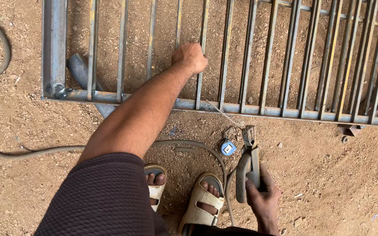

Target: The person welds the horizontal bars of a metal gate to its frame using a welding tool, moving across the structure to apply spot welds at several intersection points.

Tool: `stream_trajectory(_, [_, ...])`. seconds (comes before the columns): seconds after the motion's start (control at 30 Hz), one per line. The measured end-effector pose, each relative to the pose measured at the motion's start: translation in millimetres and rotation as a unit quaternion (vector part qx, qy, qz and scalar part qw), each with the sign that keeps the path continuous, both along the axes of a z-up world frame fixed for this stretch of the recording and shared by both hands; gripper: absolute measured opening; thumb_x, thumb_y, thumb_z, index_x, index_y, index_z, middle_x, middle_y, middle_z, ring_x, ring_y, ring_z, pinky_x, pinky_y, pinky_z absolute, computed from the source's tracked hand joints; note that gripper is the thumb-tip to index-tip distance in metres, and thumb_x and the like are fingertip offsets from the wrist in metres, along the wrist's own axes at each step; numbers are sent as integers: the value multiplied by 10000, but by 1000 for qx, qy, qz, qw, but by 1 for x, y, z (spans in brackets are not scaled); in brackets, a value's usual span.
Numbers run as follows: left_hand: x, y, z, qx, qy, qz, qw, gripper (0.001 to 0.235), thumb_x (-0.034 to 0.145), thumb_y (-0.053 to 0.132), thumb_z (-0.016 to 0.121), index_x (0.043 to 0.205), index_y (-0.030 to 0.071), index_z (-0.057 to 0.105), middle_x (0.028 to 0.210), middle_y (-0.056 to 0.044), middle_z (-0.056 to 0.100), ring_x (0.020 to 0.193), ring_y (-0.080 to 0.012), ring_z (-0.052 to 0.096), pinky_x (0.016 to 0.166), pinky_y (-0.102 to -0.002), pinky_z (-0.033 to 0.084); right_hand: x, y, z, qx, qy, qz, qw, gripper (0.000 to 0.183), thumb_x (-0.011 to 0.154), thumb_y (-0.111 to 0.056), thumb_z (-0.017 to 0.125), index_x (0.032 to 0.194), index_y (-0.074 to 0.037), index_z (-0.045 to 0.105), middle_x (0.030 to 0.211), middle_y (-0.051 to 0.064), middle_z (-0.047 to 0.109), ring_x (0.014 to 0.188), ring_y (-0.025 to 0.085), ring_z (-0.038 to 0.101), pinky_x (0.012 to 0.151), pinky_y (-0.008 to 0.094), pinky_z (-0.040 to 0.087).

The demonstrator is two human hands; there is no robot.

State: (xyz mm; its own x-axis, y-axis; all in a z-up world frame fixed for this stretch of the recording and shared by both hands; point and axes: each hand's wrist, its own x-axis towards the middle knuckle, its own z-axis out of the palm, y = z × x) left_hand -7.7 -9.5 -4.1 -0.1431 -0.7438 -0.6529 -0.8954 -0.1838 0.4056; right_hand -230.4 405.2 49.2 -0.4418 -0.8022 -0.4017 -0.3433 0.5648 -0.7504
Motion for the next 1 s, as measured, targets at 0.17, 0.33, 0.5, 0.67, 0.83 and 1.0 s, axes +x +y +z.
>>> stream_trajectory(0.17, [0,1,3,-4,3,17,1000,370,978,386,675,1168,70,654,1140,-94,645,991,-219,668,929,-439,583,2,0,0,-10,-1,-3,1000,669,851,-151,736,1481,-49,533,1032,171,766,700,212,732,546,358,657])
stream_trajectory(0.33, [-1,1,-2,-7,-2,19,1000,369,969,385,690,1163,72,661,1123,-87,651,957,-204,669,895,-427,594,3,-2,-1,-67,3,37,997,651,844,-129,763,1444,-9,543,1224,202,705,969,265,758,773,387,687])
stream_trajectory(0.5, [-2,0,-8,-26,-18,19,999,359,953,395,707,1143,93,671,1086,-71,652,896,-181,653,836,-410,583,7,-4,-3,89,-14,-42,995,718,807,-164,778,1473,-80,523,1103,212,761,861,301,787,727,452,695])
stream_trajectory(0.67, [-5,-1,-16,-24,-37,28,999,355,967,387,692,1150,83,664,1039,-76,664,846,-171,672,728,-369,613,9,-2,-6,21,-36,-21,999,705,806,-192,779,1460,-66,549,1125,218,766,927,298,791,792,452,692])
stream_trajectory(0.83, [-6,-1,-15,-30,-48,22,998,372,990,411,669,1148,73,679,1009,-80,677,841,-182,692,708,-372,623,9,-2,-7,20,-19,-10,1000,705,799,-193,793,1450,-62,554,1139,226,760,964,305,786,820,459,684])
stream_trajectory(1.0, [-4,0,-6,-25,-54,26,998,381,949,415,711,1136,84,700,1034,-80,696,899,-197,712,753,-379,623,10,-3,-7,13,-44,-16,999,707,801,-191,782,1455,-55,552,1122,228,769,951,303,791,829,457,688])
